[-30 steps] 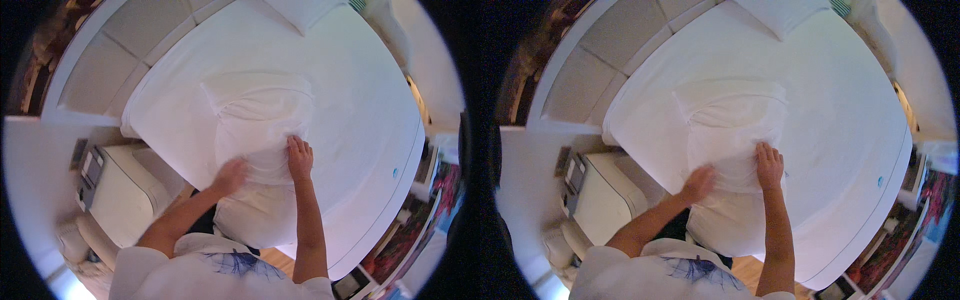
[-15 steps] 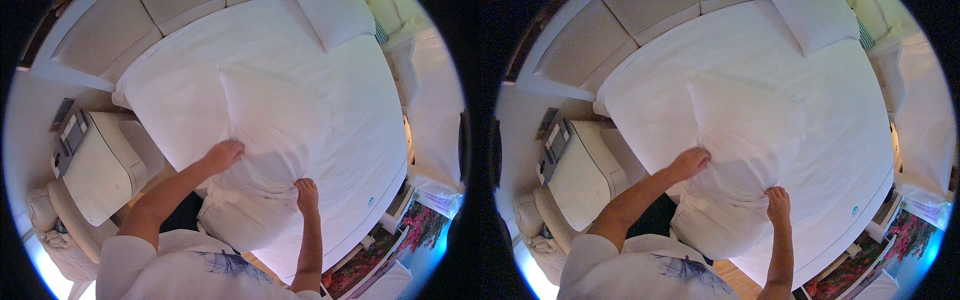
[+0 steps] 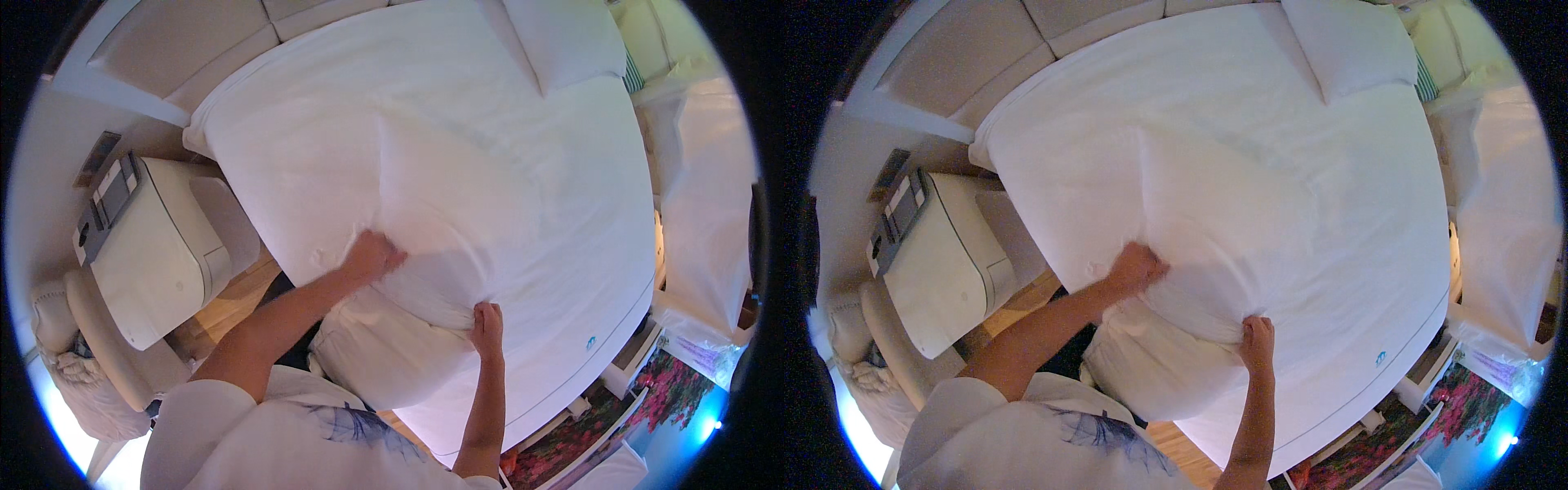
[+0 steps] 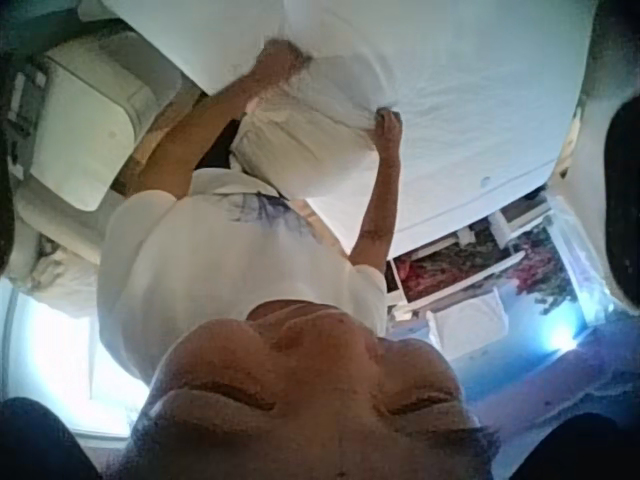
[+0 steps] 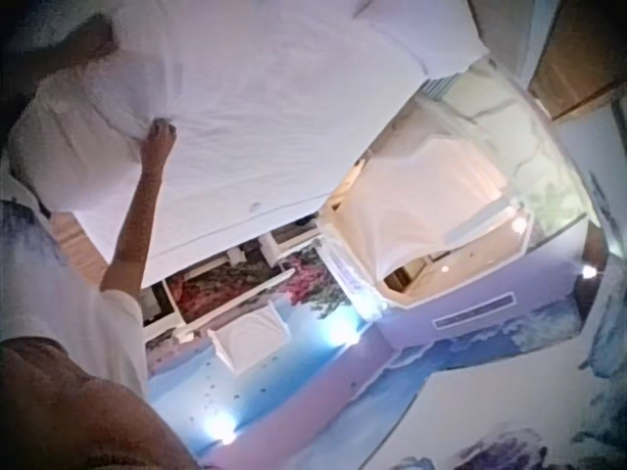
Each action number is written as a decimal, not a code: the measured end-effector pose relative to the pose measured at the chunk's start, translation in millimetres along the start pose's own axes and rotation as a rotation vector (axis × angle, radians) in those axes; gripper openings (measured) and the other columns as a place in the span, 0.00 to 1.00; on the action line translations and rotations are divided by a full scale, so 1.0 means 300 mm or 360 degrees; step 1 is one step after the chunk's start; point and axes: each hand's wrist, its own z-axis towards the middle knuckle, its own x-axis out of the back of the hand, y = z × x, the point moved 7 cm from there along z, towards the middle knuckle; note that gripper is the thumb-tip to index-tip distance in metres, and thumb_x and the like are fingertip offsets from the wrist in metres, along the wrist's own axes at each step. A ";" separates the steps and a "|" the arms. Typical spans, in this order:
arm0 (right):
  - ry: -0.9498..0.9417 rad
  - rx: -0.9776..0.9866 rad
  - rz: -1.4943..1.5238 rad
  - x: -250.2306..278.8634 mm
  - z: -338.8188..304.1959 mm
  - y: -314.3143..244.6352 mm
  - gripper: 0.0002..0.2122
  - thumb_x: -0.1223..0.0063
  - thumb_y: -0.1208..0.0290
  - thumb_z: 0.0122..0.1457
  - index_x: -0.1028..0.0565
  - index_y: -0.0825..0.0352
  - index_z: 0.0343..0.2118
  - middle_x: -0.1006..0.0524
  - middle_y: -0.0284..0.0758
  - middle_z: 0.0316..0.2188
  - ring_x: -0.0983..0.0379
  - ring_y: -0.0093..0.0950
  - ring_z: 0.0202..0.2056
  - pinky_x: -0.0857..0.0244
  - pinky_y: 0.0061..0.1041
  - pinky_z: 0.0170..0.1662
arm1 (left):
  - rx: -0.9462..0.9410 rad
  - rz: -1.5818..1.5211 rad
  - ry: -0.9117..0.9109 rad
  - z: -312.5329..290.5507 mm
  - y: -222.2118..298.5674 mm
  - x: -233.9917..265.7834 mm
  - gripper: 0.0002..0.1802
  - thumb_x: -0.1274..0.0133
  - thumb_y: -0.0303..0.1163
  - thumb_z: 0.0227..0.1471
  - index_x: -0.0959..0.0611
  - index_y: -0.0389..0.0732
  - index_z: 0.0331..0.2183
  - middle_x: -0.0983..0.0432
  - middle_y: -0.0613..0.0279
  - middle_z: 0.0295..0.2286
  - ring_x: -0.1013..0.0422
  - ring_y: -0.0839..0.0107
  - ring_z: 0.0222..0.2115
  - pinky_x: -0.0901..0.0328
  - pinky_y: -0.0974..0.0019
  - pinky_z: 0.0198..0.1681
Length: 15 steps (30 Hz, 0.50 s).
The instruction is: The person inserts a pillow into a white pillowcase on a bed, then smooths and arranges the fitted sheet. The pillow is placed at the head of the bed after being fully encased.
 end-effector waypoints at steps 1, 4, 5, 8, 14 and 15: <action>0.0053 0.0009 -0.0062 -0.010 0.002 0.021 0.05 0.57 0.82 0.48 0.30 0.68 0.27 0.28 0.39 0.29 0.36 0.41 0.36 0.41 0.36 0.40 | 0.0092 0.0114 -0.0218 -0.032 0.025 -0.059 0.14 0.54 0.39 0.50 0.21 0.40 0.30 0.24 0.57 0.29 0.31 0.59 0.34 0.42 0.55 0.43; 0.0136 0.0099 -0.0239 -0.028 0.031 0.023 0.05 0.56 0.81 0.49 0.28 0.68 0.28 0.27 0.40 0.29 0.35 0.41 0.35 0.41 0.37 0.40 | -0.0597 -0.0182 0.0778 -0.157 0.062 -0.078 0.14 0.55 0.38 0.50 0.22 0.39 0.32 0.25 0.57 0.34 0.33 0.60 0.38 0.44 0.56 0.44; 0.0128 0.0155 -0.0300 -0.034 0.057 -0.003 0.05 0.55 0.80 0.49 0.28 0.68 0.29 0.27 0.41 0.29 0.35 0.42 0.35 0.41 0.37 0.40 | -0.0580 -0.0093 0.0702 -0.145 0.019 -0.117 0.13 0.55 0.37 0.49 0.22 0.39 0.32 0.25 0.57 0.35 0.33 0.60 0.39 0.43 0.56 0.44; 0.0156 0.0219 -0.0292 -0.034 0.104 -0.026 0.05 0.54 0.80 0.49 0.28 0.68 0.30 0.27 0.41 0.30 0.34 0.42 0.36 0.40 0.36 0.41 | -0.0373 0.0129 0.0186 -0.107 -0.051 -0.130 0.09 0.53 0.34 0.46 0.23 0.41 0.30 0.27 0.58 0.32 0.35 0.61 0.40 0.43 0.58 0.44; 0.0438 -0.0127 0.0034 0.045 0.181 0.060 0.21 0.58 0.84 0.48 0.35 0.67 0.48 0.32 0.43 0.46 0.36 0.43 0.47 0.41 0.37 0.50 | -0.0283 -0.0005 0.0785 -0.093 -0.175 0.063 0.14 0.45 0.26 0.35 0.25 0.43 0.31 0.31 0.61 0.40 0.37 0.61 0.44 0.43 0.57 0.46; 0.0505 0.0100 -0.0459 0.066 0.203 0.041 0.24 0.57 0.84 0.47 0.37 0.66 0.51 0.34 0.43 0.49 0.35 0.43 0.47 0.39 0.36 0.50 | -0.0338 0.0071 0.0871 -0.087 -0.178 0.088 0.16 0.44 0.25 0.34 0.25 0.43 0.32 0.32 0.62 0.41 0.38 0.61 0.45 0.43 0.57 0.47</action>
